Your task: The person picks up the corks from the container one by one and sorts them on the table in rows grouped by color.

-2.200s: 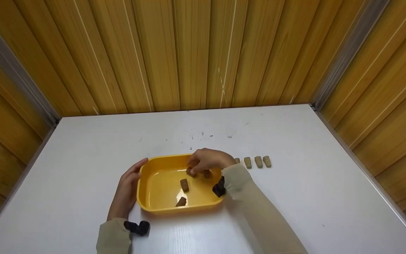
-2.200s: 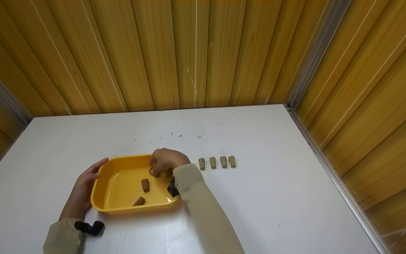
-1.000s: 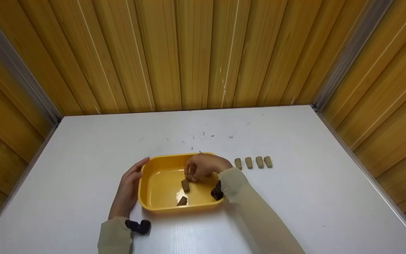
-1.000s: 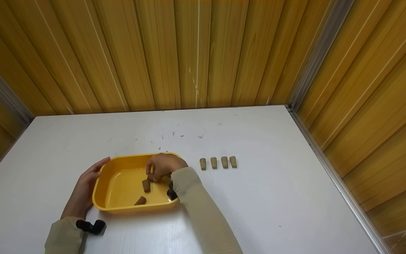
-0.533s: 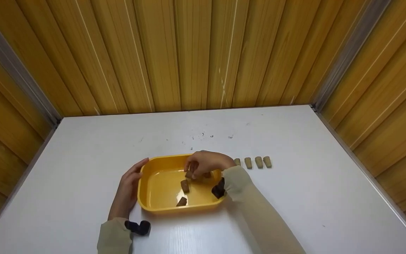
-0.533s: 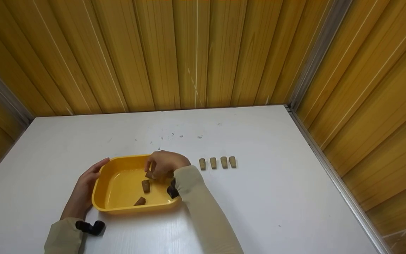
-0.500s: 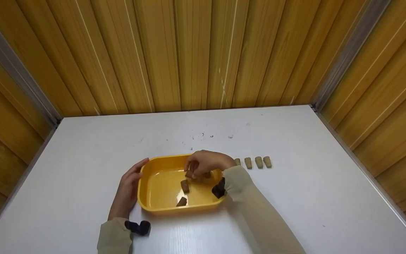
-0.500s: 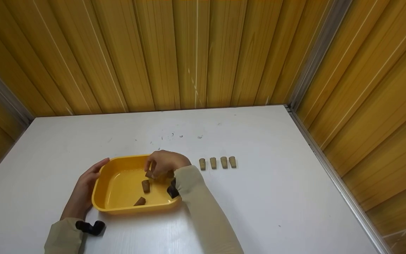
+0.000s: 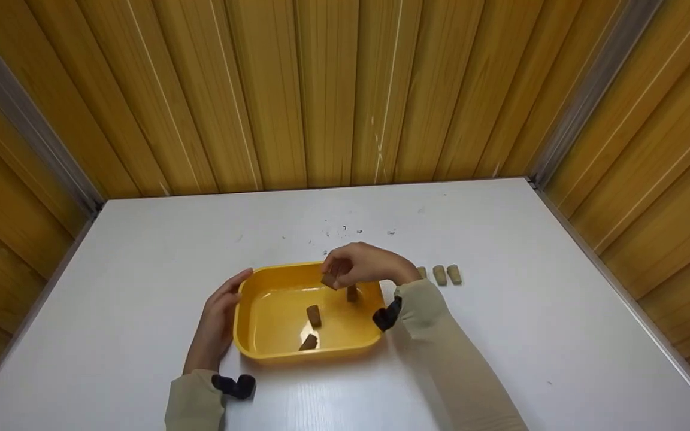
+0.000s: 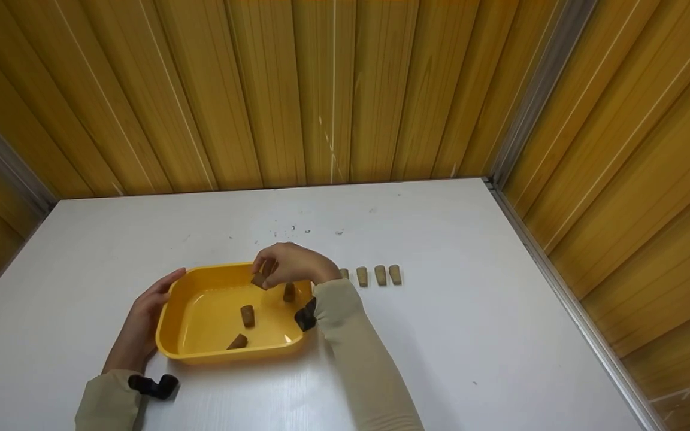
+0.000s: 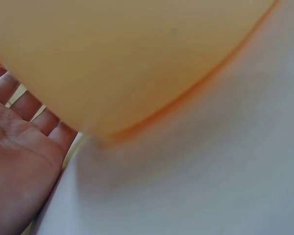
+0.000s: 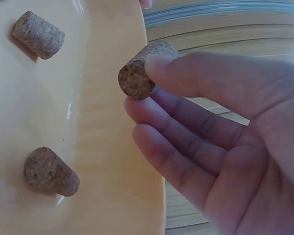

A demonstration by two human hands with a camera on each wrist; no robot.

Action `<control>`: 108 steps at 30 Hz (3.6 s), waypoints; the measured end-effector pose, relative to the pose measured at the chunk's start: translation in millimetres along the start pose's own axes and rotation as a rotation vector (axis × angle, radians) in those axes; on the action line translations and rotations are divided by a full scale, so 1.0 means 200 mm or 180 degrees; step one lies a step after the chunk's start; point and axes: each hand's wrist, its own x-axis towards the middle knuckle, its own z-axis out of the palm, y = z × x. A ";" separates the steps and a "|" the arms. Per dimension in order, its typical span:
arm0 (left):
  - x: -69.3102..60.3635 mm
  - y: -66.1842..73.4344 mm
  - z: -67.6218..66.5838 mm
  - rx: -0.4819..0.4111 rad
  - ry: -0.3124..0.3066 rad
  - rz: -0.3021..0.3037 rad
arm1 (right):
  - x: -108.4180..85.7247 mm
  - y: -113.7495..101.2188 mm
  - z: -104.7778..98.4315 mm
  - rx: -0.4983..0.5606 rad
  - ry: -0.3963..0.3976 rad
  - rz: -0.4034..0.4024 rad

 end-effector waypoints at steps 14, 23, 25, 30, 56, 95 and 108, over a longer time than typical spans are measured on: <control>0.01 0.00 0.00 0.0101 0.0082 -0.0036 | -0.14 0.08 -0.07 0.0322 0.0564 0.0017; 0.01 0.00 0.00 0.0183 0.0116 -0.0079 | -0.25 0.17 -0.09 0.0597 0.0936 0.0080; 0.01 0.00 0.00 0.0195 0.0148 -0.0090 | -0.27 0.18 -0.08 0.0616 0.1023 0.0131; 0.01 0.00 0.01 0.0168 0.0142 -0.0084 | -0.32 0.23 -0.08 0.0731 0.1223 0.0308; 0.00 0.01 0.01 0.0146 0.0124 -0.0096 | -0.53 0.48 0.00 0.0686 0.1326 0.0834; 0.00 0.01 0.00 0.0103 0.0183 -0.0055 | -0.56 0.51 0.05 0.0548 0.1046 0.1103; 0.00 0.00 0.00 -0.0071 0.0153 0.0007 | -0.57 0.51 0.05 0.0419 0.1015 0.1153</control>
